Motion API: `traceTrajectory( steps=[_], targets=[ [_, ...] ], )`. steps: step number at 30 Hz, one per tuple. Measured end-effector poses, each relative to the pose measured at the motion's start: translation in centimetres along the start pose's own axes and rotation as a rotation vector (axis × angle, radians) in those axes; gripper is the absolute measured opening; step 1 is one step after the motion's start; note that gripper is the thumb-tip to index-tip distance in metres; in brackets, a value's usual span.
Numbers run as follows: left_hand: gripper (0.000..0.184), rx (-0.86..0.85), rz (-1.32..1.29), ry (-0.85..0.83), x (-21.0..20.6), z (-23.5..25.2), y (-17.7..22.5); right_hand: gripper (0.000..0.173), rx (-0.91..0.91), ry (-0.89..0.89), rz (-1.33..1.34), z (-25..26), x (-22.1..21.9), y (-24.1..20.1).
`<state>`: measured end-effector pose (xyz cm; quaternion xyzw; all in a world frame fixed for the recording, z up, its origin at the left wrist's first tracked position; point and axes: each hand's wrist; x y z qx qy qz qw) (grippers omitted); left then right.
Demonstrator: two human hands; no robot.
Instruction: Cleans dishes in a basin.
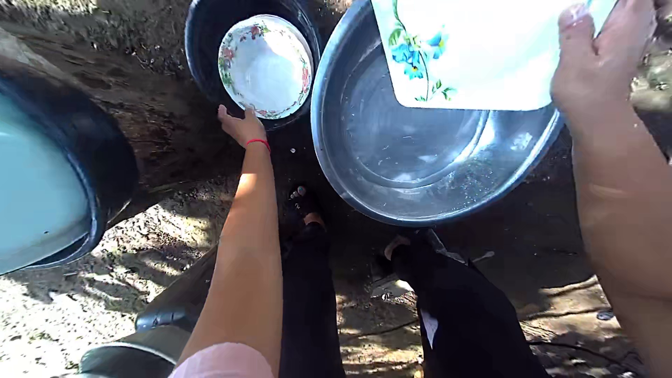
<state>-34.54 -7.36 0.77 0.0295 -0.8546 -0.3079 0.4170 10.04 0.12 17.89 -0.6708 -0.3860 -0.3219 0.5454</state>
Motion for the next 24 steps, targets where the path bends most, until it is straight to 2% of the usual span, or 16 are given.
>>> traceTrajectory(
  steps=[2, 5, 8, 10, 12, 14, 16, 20, 23, 24],
  targets=[
    [0.068, -0.226, 0.047, 0.03, -0.3, -5.7, 0.7, 0.061, -0.061, 0.017, -0.005, -3.0, 1.3, 4.9],
    [0.062, -0.574, 0.105, 0.005, -3.1, -13.9, -0.3, 0.052, -0.297, -0.03, -0.038, -6.7, 0.5, 11.2],
    [0.056, -0.755, 0.284, -0.216, -7.9, -19.1, -3.6, 0.051, -0.46, -0.032, 0.021, -9.8, -3.8, 16.5],
    [0.055, -0.823, 0.418, -0.328, -12.2, -19.7, -6.0, 0.05, -0.498, -0.029, 0.076, -10.4, -7.5, 18.7],
    [0.059, -0.76, 0.543, -0.462, -15.5, -20.1, -9.1, 0.048, -0.488, 0.016, 0.169, -11.8, -12.1, 20.4],
    [0.063, -0.696, 0.608, -0.47, -19.6, -19.0, -10.7, 0.048, -0.503, 0.048, 0.301, -11.2, -16.9, 21.8],
    [0.068, -0.706, 0.649, -0.428, -23.4, -18.3, -11.9, 0.047, -0.555, 0.005, 0.449, -10.3, -21.0, 23.1],
    [0.079, -0.893, 0.669, -0.454, -30.1, -18.6, -12.7, 0.043, -0.525, -0.33, 0.602, -6.9, -25.9, 24.9],
    [0.077, -1.205, 0.616, -0.542, -33.3, -16.5, -11.9, 0.037, -0.411, -0.509, 0.5, -4.4, -27.1, 25.2],
    [0.075, -1.249, 0.633, -0.547, -33.4, -15.2, -11.1, 0.036, -0.396, -0.534, 0.449, -4.1, -27.3, 25.1]
  ],
)
Point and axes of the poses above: each hand's wrist, its own z-axis towards the middle knuckle, its own x-axis out of the back of the hand, y = z × x, and after that the axes turned 1 degree about -y, right-handed
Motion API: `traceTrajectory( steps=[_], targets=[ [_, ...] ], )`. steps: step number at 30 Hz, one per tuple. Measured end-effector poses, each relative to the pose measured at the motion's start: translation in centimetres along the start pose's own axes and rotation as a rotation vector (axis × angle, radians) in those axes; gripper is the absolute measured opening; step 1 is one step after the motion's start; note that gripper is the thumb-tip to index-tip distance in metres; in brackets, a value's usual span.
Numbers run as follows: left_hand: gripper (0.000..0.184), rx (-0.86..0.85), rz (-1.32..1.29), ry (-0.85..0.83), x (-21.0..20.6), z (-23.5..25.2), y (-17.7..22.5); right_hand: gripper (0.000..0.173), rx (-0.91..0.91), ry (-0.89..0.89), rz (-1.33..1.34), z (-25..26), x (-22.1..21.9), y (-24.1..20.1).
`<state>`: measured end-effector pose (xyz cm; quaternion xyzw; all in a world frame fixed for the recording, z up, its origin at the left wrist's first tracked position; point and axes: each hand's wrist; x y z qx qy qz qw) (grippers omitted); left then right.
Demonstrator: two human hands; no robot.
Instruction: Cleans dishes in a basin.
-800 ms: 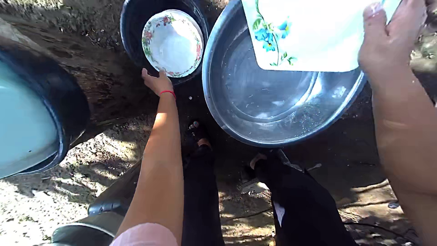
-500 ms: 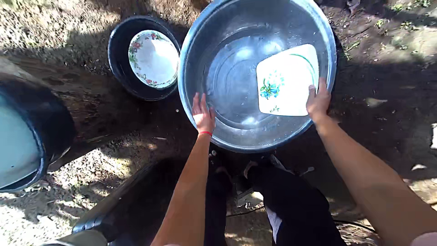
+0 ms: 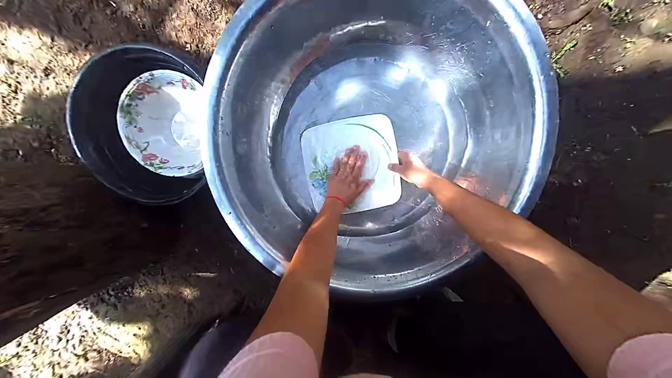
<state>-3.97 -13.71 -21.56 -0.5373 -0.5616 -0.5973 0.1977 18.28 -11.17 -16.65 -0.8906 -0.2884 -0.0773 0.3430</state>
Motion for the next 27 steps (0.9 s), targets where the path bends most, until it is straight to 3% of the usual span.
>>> traceTrajectory(
  steps=[2, 4, 5, 8, 9, 11, 13, 17, 19, 22, 27],
  targets=[
    [0.071, 0.178, 0.01, 0.066, 1.3, 1.7, -1.9, 0.036, -0.023, 0.024, -0.058, 0.3, -0.2, -0.3],
    [0.073, 0.309, -0.002, 0.133, 1.3, 2.2, -1.3, 0.036, -0.035, 0.052, -0.062, 0.2, -0.8, -0.4],
    [0.074, 0.252, 0.002, 0.098, 0.9, 2.1, -0.3, 0.036, -0.039, 0.055, -0.062, 0.0, -1.0, -0.5],
    [0.066, -0.174, 0.021, -0.096, 0.2, 3.1, 0.8, 0.037, -0.062, 0.022, -0.042, -0.3, -0.5, -0.7],
    [0.067, -0.222, 0.026, -0.036, 0.2, 4.1, 0.2, 0.037, -0.08, 0.0, -0.004, 0.0, -0.3, -0.6],
    [0.073, -0.032, 0.044, 0.134, 0.6, 6.0, -0.1, 0.036, -0.157, -0.058, 0.133, 0.3, -0.2, -0.6],
    [0.081, 0.147, 0.05, 0.2, 0.7, 8.4, 1.3, 0.037, -0.19, -0.08, 0.245, 0.3, -0.2, -1.1],
    [0.053, -0.194, -0.055, 0.035, 0.1, 9.8, 4.9, 0.036, -0.201, -0.014, 0.177, -0.1, 0.1, -2.5],
    [0.053, -0.133, -0.069, -0.035, 1.6, 9.7, 4.1, 0.035, -0.173, -0.022, 0.112, 0.0, 0.4, -1.6],
    [0.053, 0.064, -0.158, 0.077, 2.1, 9.6, 3.2, 0.035, -0.14, -0.049, 0.077, 0.3, 0.3, -1.2],
    [0.049, -0.076, -0.224, -0.077, 2.4, 9.5, 5.0, 0.036, -0.136, -0.042, 0.067, 0.7, 0.2, -1.2]
  ],
)
Point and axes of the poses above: each hand's wrist, its own z-axis towards the middle knuckle, its own x-axis out of the back of the hand, y = z × x, and after that the axes turned 1 degree about -y, right-handed
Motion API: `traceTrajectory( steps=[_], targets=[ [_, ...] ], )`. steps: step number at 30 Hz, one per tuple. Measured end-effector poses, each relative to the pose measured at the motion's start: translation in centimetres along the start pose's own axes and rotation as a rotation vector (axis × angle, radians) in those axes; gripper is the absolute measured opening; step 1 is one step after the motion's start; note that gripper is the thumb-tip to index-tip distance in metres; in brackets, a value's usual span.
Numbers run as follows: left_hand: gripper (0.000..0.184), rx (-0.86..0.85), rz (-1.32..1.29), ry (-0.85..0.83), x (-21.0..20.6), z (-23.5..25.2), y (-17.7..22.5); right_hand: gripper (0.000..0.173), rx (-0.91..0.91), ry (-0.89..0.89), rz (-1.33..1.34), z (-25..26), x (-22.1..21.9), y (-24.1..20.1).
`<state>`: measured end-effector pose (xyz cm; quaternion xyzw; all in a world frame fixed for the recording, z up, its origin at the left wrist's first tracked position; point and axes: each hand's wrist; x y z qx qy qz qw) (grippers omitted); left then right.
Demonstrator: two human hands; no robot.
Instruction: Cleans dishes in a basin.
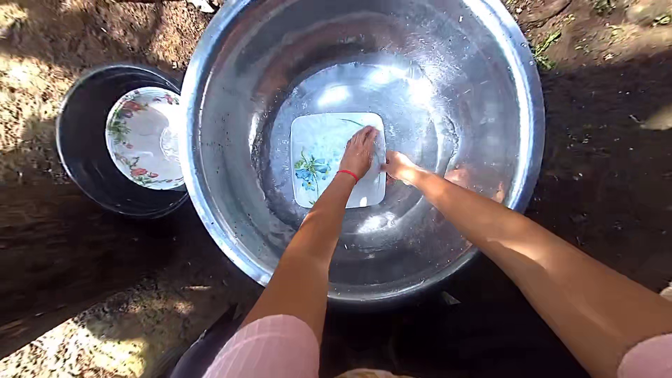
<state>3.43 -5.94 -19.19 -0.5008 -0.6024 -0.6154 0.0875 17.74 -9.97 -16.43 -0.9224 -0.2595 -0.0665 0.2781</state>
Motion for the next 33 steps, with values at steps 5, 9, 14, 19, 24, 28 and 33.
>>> traceTrajectory(
  steps=[5, 9, 14, 19, 24, 28, 33],
  targets=[
    [0.044, 0.117, -0.033, 0.019, 0.8, -0.3, 0.5, 0.037, -0.015, -0.009, 0.035, 0.0, -0.3, -0.6],
    [0.044, 0.109, -0.023, 0.011, 1.3, -0.4, -0.2, 0.036, -0.032, 0.006, 0.003, -0.3, -0.4, -1.3],
    [0.042, 0.114, -0.056, 0.004, 0.7, -1.2, 0.4, 0.035, -0.03, 0.006, 0.009, 0.2, -0.3, -1.9],
    [0.032, 0.117, -0.02, 0.073, -2.5, -11.1, -0.7, 0.037, -0.021, 0.109, 0.023, 1.6, 2.8, -0.8],
    [0.055, 0.591, 0.033, 0.294, 1.1, -8.2, -2.2, 0.036, -0.036, 0.108, 0.075, 0.8, 1.7, -1.4],
    [0.046, 0.315, -0.046, 0.162, -1.8, -5.6, 1.8, 0.034, -0.018, 0.124, 0.051, 0.8, 1.5, -2.1],
    [0.043, 0.314, -0.031, 0.054, -0.8, -6.6, 1.6, 0.041, -0.021, 0.114, 0.049, 0.8, 1.7, -2.2]
  ],
)
Point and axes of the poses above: each hand's wrist, its own z-axis towards the middle knuckle, its own x-axis out of the back of the hand, y = z × x, and after that the axes turned 1 degree about -y, right-handed
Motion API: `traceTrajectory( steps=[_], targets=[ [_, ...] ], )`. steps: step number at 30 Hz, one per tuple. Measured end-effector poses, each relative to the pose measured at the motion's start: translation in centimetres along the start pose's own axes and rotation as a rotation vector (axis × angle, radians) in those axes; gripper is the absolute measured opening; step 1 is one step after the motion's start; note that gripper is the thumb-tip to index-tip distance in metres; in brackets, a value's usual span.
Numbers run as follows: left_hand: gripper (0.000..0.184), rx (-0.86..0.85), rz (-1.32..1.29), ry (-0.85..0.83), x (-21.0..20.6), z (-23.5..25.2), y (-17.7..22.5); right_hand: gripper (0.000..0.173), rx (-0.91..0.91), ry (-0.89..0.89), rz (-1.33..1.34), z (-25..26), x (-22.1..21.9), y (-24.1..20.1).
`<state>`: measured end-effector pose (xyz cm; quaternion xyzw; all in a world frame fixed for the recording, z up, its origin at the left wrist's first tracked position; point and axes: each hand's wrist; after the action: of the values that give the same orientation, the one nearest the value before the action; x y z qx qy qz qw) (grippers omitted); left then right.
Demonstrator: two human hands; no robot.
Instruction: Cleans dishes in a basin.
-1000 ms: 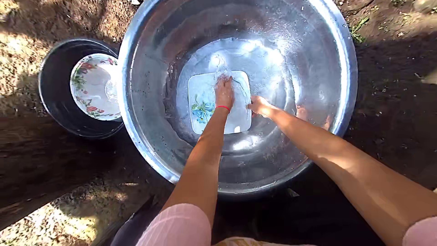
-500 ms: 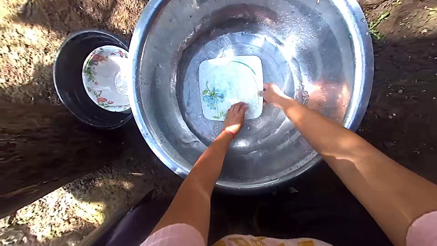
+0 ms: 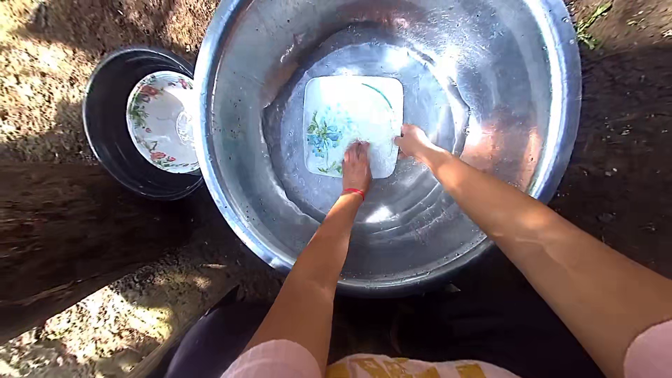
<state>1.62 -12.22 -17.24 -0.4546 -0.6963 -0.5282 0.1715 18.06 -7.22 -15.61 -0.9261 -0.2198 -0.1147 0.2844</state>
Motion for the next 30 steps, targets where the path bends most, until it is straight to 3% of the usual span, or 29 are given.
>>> traceTrajectory(
  steps=[3, 7, 12, 18, 23, 25, 28, 30],
  targets=[
    [0.042, 0.063, 0.014, 0.055, 1.2, 2.2, 0.0, 0.041, -0.037, -0.011, 0.094, 0.4, -0.1, 0.1],
    [0.041, -0.115, 0.027, -0.148, -0.8, -0.2, 1.1, 0.038, -0.033, -0.018, 0.094, 0.5, 0.0, 0.0],
    [0.043, -0.008, 0.086, -0.03, 1.4, 2.6, -0.4, 0.037, -0.009, -0.006, 0.074, 0.6, -0.3, 0.3],
    [0.04, -0.221, 0.079, -0.165, -0.2, 0.3, 0.1, 0.038, -0.018, -0.012, 0.019, 0.5, -0.1, -0.1],
    [0.043, -0.088, 0.19, -0.096, 3.9, 6.7, -0.3, 0.038, 0.012, -0.033, -0.009, 0.7, 0.0, 0.0],
    [0.042, -0.154, 0.165, -0.088, 2.8, 5.5, -0.5, 0.039, 0.007, -0.03, -0.037, 0.9, 0.2, -0.1],
    [0.039, -0.316, 0.131, -0.204, 0.8, 0.2, -1.2, 0.039, -0.011, -0.039, -0.01, 0.9, 0.1, -0.1],
    [0.039, -0.335, 0.145, -0.24, 1.3, 0.1, -1.9, 0.04, -0.007, -0.038, 0.005, 0.9, 0.0, -0.1]
  ],
)
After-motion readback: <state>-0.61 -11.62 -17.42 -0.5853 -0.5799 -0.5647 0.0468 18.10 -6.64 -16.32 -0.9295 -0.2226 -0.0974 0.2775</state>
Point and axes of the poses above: each hand's wrist, its own z-axis towards the middle knuckle, its own x-axis out of the back of the hand, y = z × x, and after that the axes turned 1 degree about -y, right-handed
